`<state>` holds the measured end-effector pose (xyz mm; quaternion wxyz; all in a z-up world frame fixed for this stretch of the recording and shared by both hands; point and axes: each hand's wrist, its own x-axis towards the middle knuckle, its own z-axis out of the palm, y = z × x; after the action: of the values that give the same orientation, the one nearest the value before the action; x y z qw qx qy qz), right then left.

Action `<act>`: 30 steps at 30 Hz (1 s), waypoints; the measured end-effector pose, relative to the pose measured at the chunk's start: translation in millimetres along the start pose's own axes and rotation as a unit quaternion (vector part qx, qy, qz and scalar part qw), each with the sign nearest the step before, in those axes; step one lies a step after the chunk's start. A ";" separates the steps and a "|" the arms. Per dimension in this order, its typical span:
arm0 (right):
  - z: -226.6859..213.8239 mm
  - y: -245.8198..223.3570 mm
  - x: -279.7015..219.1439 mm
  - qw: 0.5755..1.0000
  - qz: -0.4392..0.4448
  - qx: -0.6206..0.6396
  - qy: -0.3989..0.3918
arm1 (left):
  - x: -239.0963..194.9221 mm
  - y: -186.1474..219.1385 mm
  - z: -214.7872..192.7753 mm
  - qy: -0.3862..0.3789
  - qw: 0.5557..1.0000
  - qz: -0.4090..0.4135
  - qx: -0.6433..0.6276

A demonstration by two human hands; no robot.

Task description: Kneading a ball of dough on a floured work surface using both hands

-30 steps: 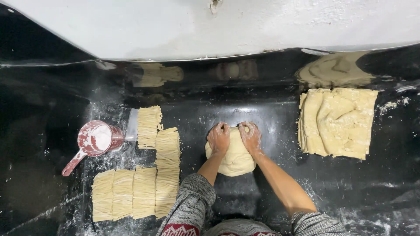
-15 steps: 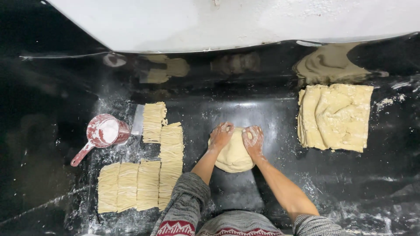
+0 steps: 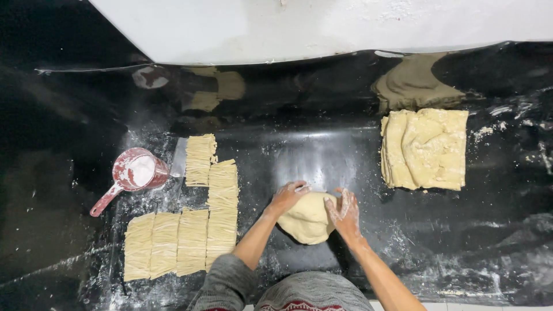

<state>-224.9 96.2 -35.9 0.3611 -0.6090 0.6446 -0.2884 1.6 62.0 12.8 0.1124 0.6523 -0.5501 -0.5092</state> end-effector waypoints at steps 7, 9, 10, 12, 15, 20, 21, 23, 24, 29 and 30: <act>24.7 -16.0 -33.9 0.978 -0.060 -0.198 0.000 | -22.2 -55.3 48.5 -0.006 0.999 0.008 0.047; 31.2 13.6 -37.1 0.964 -0.209 -0.123 0.106 | -36.8 -53.8 57.1 0.046 0.991 0.072 0.105; 33.6 24.8 -34.1 0.965 -0.208 -0.124 0.105 | -41.7 -56.3 69.3 0.045 0.991 0.071 0.104; 38.6 47.0 -24.7 0.943 -0.295 -0.044 0.145 | -48.6 -60.1 91.8 0.274 0.929 0.225 0.107; 33.5 44.0 -16.2 0.942 -0.314 0.012 0.117 | -45.5 -55.9 113.7 0.401 0.876 0.229 0.141; 38.5 59.8 7.7 0.953 -0.287 0.035 0.087 | -32.6 -54.0 117.1 0.420 0.872 0.221 0.123; 39.8 63.0 11.9 0.959 -0.270 0.039 0.072 | -28.7 -54.7 117.1 0.439 0.857 0.239 0.127; 48.8 86.5 27.2 0.957 -0.276 0.048 0.071 | -15.4 -61.8 114.1 0.441 0.848 0.260 0.136; 53.6 98.5 33.4 0.955 -0.283 0.056 0.071 | -9.7 -65.9 113.1 0.444 0.838 0.282 0.143; 61.3 118.3 53.7 0.952 -0.295 0.028 0.075 | 12.2 -73.6 112.5 0.436 0.850 0.260 0.141; 58.1 114.1 56.0 0.958 -0.277 0.027 0.062 | 14.2 -71.1 108.8 0.440 0.848 0.259 0.141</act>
<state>-243.1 55.0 -168.2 0.2425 -0.7345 0.4636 -0.4322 -43.0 121.5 -94.8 0.3770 0.6508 -0.6579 -0.0383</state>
